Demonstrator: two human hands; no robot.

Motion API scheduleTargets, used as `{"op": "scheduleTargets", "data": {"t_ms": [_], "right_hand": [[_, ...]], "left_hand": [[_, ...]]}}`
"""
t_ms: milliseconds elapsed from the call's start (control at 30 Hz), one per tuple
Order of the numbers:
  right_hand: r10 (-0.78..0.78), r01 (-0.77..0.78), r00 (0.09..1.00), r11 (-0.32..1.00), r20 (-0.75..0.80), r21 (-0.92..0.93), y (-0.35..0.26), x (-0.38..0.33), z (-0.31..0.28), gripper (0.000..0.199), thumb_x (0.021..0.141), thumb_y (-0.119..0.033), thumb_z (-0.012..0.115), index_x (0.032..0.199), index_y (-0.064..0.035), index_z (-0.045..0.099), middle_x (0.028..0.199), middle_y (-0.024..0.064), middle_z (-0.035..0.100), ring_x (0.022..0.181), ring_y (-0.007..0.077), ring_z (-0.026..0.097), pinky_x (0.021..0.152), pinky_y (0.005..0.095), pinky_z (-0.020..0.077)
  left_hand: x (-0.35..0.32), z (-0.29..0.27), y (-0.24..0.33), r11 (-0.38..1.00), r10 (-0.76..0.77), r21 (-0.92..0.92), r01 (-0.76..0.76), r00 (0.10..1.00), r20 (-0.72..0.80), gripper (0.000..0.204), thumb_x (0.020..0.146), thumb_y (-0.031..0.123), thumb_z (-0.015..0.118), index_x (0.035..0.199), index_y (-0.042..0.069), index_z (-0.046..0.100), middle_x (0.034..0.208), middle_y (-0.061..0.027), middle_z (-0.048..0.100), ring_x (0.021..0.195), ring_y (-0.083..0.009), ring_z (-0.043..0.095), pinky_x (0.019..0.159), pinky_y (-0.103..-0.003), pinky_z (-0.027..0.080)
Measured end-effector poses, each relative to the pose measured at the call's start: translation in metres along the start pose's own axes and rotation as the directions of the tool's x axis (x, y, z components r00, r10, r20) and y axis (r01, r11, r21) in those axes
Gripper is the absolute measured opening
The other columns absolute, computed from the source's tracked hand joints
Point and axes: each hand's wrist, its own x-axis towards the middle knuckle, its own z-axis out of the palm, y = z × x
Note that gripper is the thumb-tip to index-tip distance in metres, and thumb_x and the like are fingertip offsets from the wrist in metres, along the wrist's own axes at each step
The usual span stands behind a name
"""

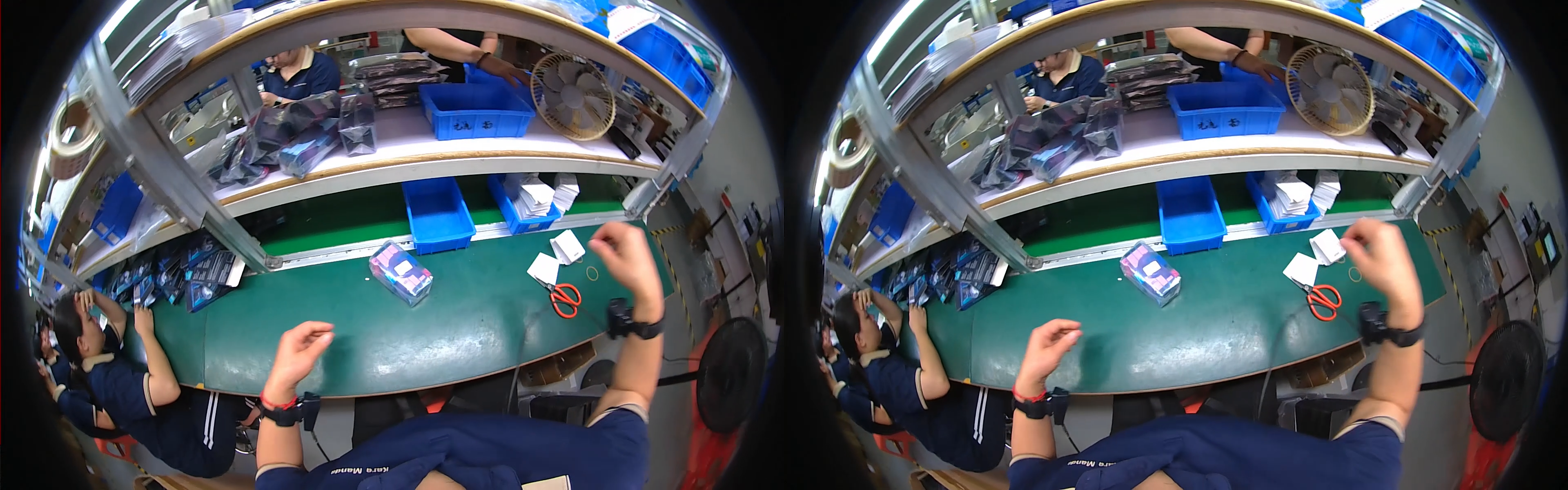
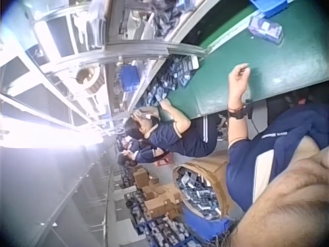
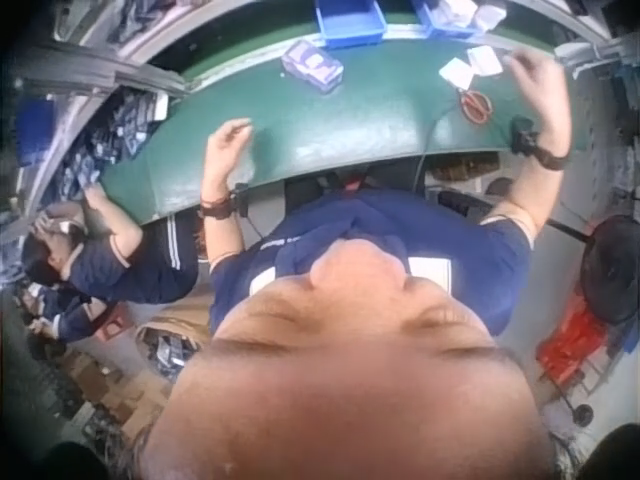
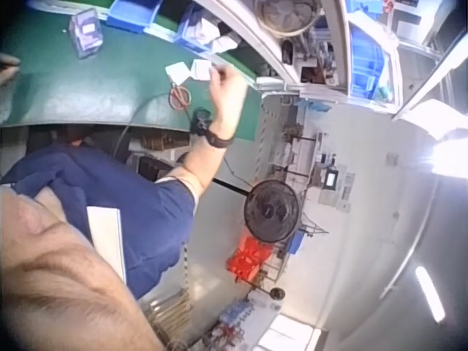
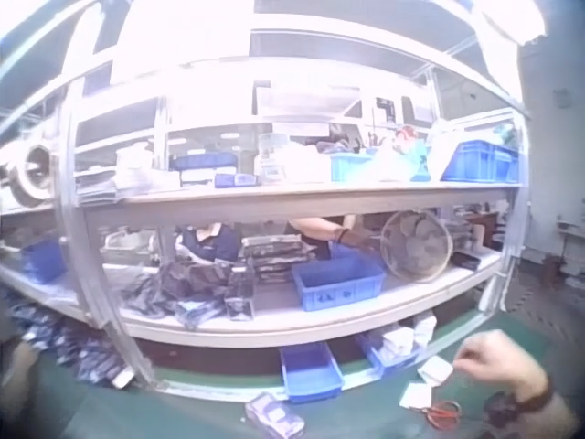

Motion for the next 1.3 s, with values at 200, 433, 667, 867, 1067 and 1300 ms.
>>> {"op": "scheduleTargets", "data": {"t_ms": [200, 433, 667, 867, 1067, 1300], "right_hand": [[0.216, 0.248, 0.741, 0.792, 0.636, -0.557, 0.011, 0.001, -0.048, 0.019, 0.067, -0.020, 0.073, 0.075, -0.0039, 0.067, 0.071, 0.0120, 0.065, 0.074, 0.0296, 0.064, 0.065, 0.0375, 0.0510], [-0.342, 0.408, 0.840, 0.910, 0.422, -0.074, -0.034, -0.010, 0.056, 0.024, 0.070, -0.021, 0.070, 0.086, -0.0041, 0.065, 0.079, 0.0129, 0.064, 0.074, 0.0324, 0.062, 0.066, 0.0389, 0.0503], [-0.435, 0.447, 0.889, 0.756, -0.143, 0.477, -0.149, 0.064, 0.155, 0.020, 0.075, -0.011, 0.067, 0.090, -0.0002, 0.059, 0.079, 0.0133, 0.061, 0.073, 0.0272, 0.061, 0.065, 0.0339, 0.0481], [-0.451, 0.552, 0.832, 0.731, -0.323, 0.401, -0.201, 0.143, 0.182, 0.038, 0.073, -0.012, 0.068, 0.107, -0.0024, 0.054, 0.098, 0.0164, 0.055, 0.091, 0.0312, 0.056, 0.078, 0.0377, 0.0461], [-0.315, 0.508, 0.802, 0.806, -0.507, 0.304, -0.229, 0.188, 0.205, 0.059, 0.070, -0.022, 0.073, 0.122, -0.0078, 0.050, 0.125, 0.0283, 0.037, 0.109, 0.0449, 0.046, 0.094, 0.0451, 0.0398], [-0.165, 0.428, 0.791, 0.838, -0.589, 0.340, -0.217, 0.225, 0.234, 0.029, 0.072, -0.022, 0.066, 0.095, -0.0042, 0.062, 0.099, 0.0210, 0.060, 0.086, 0.0400, 0.059, 0.078, 0.0442, 0.0487]], "left_hand": [[-0.034, -0.049, -0.019, 0.985, -0.083, 0.145, 0.088, 0.996, -0.040, 0.017, 0.083, 0.006, 0.064, 0.098, -0.002, 0.063, 0.084, -0.0045, 0.065, 0.077, -0.0092, 0.059, 0.070, -0.023, 0.048], [0.001, -0.004, 0.001, 0.949, 0.114, 0.282, -0.144, 0.986, 0.118, 0.019, 0.083, 0.012, 0.064, 0.097, 0.000, 0.065, 0.086, -0.0090, 0.065, 0.076, -0.0141, 0.062, 0.068, -0.027, 0.050], [-0.001, -0.046, 0.098, 0.689, 0.510, 0.460, -0.560, 0.825, 0.242, 0.014, 0.078, 0.006, 0.066, 0.090, 0.001, 0.066, 0.082, -0.0114, 0.065, 0.075, -0.0235, 0.063, 0.066, -0.031, 0.050], [0.035, -0.113, 0.168, 0.766, 0.562, 0.343, -0.544, 0.826, 0.053, 0.011, 0.085, 0.007, 0.060, 0.088, -0.002, 0.064, 0.084, -0.0041, 0.064, 0.080, -0.0100, 0.058, 0.071, -0.025, 0.048], [0.061, -0.114, 0.175, 0.822, 0.528, 0.198, -0.533, 0.845, 0.081, 0.012, 0.086, 0.007, 0.059, 0.092, -0.002, 0.064, 0.087, -0.0029, 0.064, 0.081, -0.0092, 0.057, 0.073, -0.024, 0.047], [0.038, -0.025, 0.064, 0.927, 0.372, -0.034, -0.374, 0.904, 0.209, 0.012, 0.086, 0.011, 0.062, 0.086, 0.000, 0.066, 0.082, -0.0054, 0.065, 0.079, -0.0125, 0.060, 0.072, -0.026, 0.048]]}}
